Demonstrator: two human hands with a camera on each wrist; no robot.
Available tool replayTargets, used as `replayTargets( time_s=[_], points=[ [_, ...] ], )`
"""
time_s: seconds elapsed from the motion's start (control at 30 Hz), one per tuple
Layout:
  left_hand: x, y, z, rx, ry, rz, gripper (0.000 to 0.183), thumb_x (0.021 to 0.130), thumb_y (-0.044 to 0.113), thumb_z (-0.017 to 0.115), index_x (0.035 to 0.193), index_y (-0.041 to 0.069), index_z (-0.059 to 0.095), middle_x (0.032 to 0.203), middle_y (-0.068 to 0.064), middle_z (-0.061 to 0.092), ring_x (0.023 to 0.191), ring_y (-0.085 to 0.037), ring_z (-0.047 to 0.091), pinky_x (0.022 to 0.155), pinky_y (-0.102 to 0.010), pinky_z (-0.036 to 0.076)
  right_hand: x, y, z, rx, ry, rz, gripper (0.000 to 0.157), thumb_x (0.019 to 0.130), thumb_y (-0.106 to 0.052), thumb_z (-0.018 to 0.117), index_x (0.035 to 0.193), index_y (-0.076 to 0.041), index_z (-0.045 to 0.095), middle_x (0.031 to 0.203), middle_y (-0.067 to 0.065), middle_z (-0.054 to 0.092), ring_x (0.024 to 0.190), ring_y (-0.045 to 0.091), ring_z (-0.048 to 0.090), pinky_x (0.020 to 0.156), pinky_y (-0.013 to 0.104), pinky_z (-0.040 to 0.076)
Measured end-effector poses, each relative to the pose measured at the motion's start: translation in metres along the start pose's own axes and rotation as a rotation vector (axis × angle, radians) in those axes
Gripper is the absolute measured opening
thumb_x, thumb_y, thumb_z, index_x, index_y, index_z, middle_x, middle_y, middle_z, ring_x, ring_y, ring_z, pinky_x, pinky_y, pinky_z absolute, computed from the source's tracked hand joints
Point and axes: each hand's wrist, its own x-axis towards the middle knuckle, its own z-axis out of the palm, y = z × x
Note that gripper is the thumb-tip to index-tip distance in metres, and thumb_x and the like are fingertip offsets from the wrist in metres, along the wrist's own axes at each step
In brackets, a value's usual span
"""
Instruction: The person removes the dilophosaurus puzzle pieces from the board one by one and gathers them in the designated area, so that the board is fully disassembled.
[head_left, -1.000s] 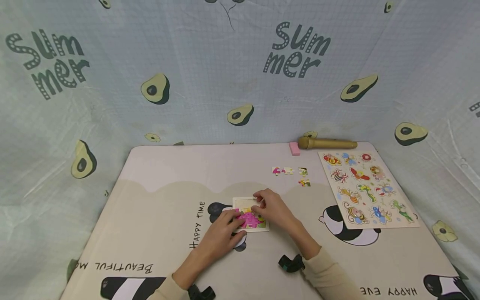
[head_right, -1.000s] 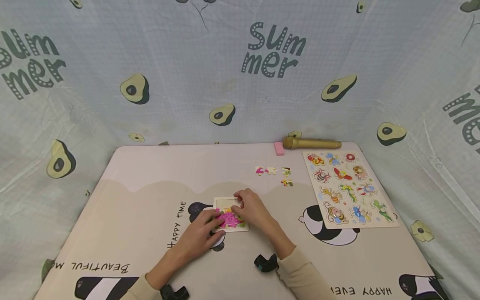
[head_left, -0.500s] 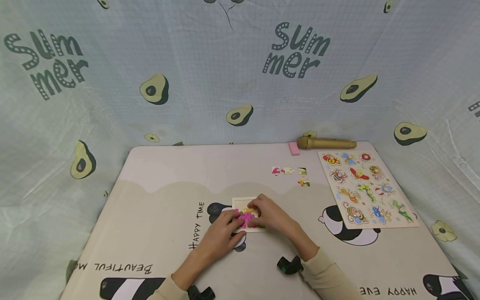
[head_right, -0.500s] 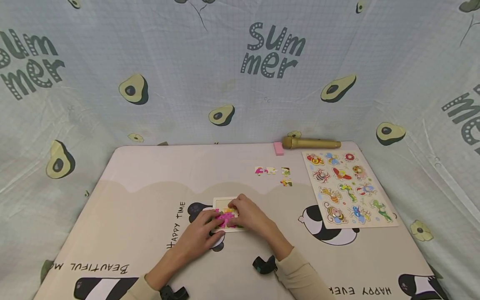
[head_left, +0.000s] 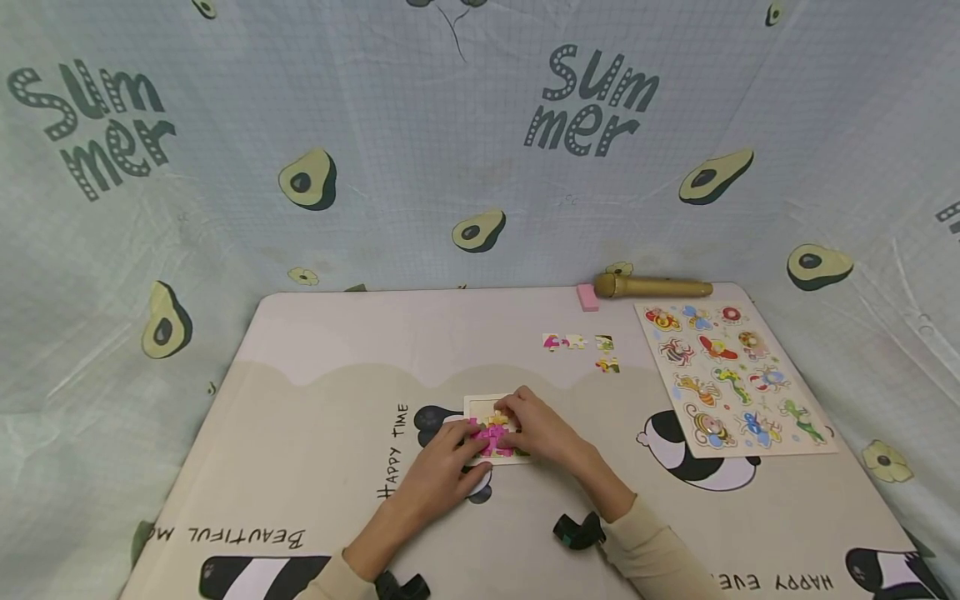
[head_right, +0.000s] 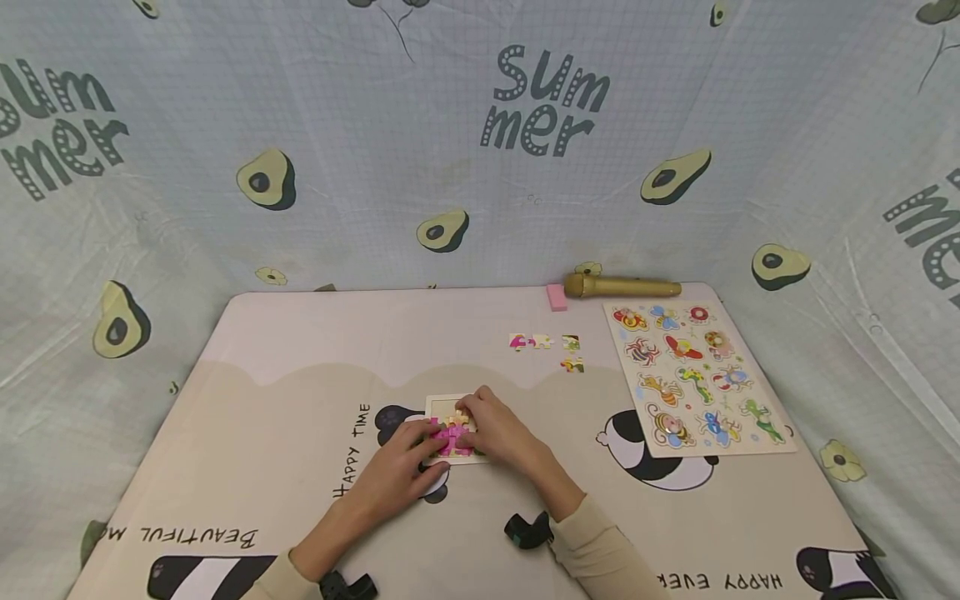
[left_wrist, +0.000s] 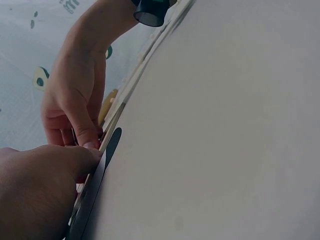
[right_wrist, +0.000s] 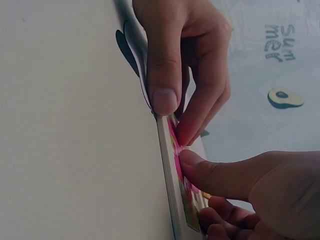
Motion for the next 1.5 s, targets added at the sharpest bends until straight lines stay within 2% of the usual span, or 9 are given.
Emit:
replayTargets(
  time_s=[0.3, 0.47, 0.6, 0.77, 1.03, 1.23, 1.5],
  points=[
    [0.0, 0.0, 0.001, -0.009, 0.016, 0.011, 0.032, 0.09, 0.029, 0.075, 0.115, 0.01, 0.074, 0.125, -0.007, 0.065, 0.121, -0.024, 0.06, 0.105, -0.038, 0.052, 0.002, 0.002, 0.002, 0.028, 0.04, -0.019, 0.027, 0.093, -0.01, 0.069, 0.12, -0.008, 0.065, 0.093, 0.0, 0.058, 0.083, 0.011, 0.05, 0.073, 0.024, 0.046],
    [0.0, 0.0, 0.001, -0.014, 0.021, 0.011, 0.032, 0.09, 0.029, 0.075, 0.115, 0.009, 0.074, 0.125, -0.007, 0.065, 0.121, -0.024, 0.06, 0.104, -0.038, 0.052, 0.004, 0.006, 0.003, 0.072, 0.061, -0.008, 0.023, 0.096, -0.011, 0.066, 0.118, -0.009, 0.067, 0.088, -0.002, 0.059, 0.079, 0.011, 0.051, 0.07, 0.022, 0.045],
    [0.0, 0.0, 0.001, -0.004, 0.011, 0.006, 0.032, 0.091, 0.029, 0.074, 0.116, 0.01, 0.074, 0.125, -0.007, 0.065, 0.121, -0.023, 0.06, 0.105, -0.038, 0.052, 0.006, 0.011, 0.002, 0.149, 0.068, 0.032, 0.022, 0.096, -0.014, 0.067, 0.118, -0.011, 0.067, 0.087, -0.003, 0.061, 0.078, 0.01, 0.053, 0.069, 0.019, 0.046],
    [0.0, 0.0, 0.001, 0.005, -0.004, -0.004, 0.032, 0.091, 0.03, 0.074, 0.117, 0.011, 0.074, 0.126, -0.006, 0.065, 0.122, -0.022, 0.059, 0.105, -0.037, 0.052, 0.007, 0.015, -0.003, 0.252, 0.114, 0.074, 0.02, 0.095, -0.016, 0.069, 0.113, -0.009, 0.069, 0.088, -0.001, 0.065, 0.076, 0.011, 0.056, 0.067, 0.018, 0.048],
    [-0.001, 0.0, 0.001, 0.003, -0.018, -0.02, 0.033, 0.091, 0.031, 0.073, 0.118, 0.012, 0.073, 0.127, -0.005, 0.064, 0.122, -0.021, 0.058, 0.106, -0.037, 0.051, 0.009, 0.028, -0.015, 0.32, 0.216, 0.186, 0.017, 0.095, -0.019, 0.07, 0.106, -0.006, 0.068, 0.085, 0.003, 0.069, 0.071, 0.011, 0.06, 0.062, 0.019, 0.051],
    [0.0, 0.0, 0.001, 0.009, -0.021, -0.022, 0.033, 0.091, 0.031, 0.073, 0.118, 0.012, 0.073, 0.127, -0.005, 0.064, 0.123, -0.021, 0.058, 0.106, -0.037, 0.051, 0.01, 0.043, -0.026, 0.381, 0.262, 0.232, 0.019, 0.098, -0.017, 0.065, 0.111, -0.003, 0.064, 0.093, 0.01, 0.067, 0.067, 0.013, 0.065, 0.062, 0.022, 0.057],
    [-0.001, 0.0, 0.002, 0.021, -0.007, -0.01, 0.033, 0.091, 0.031, 0.074, 0.118, 0.012, 0.073, 0.126, -0.005, 0.064, 0.122, -0.021, 0.059, 0.106, -0.036, 0.051, 0.009, 0.062, -0.041, 0.418, 0.328, 0.264, 0.025, 0.097, -0.01, 0.065, 0.119, -0.001, 0.06, 0.098, 0.015, 0.066, 0.071, 0.015, 0.066, 0.064, 0.021, 0.058]
  ],
)
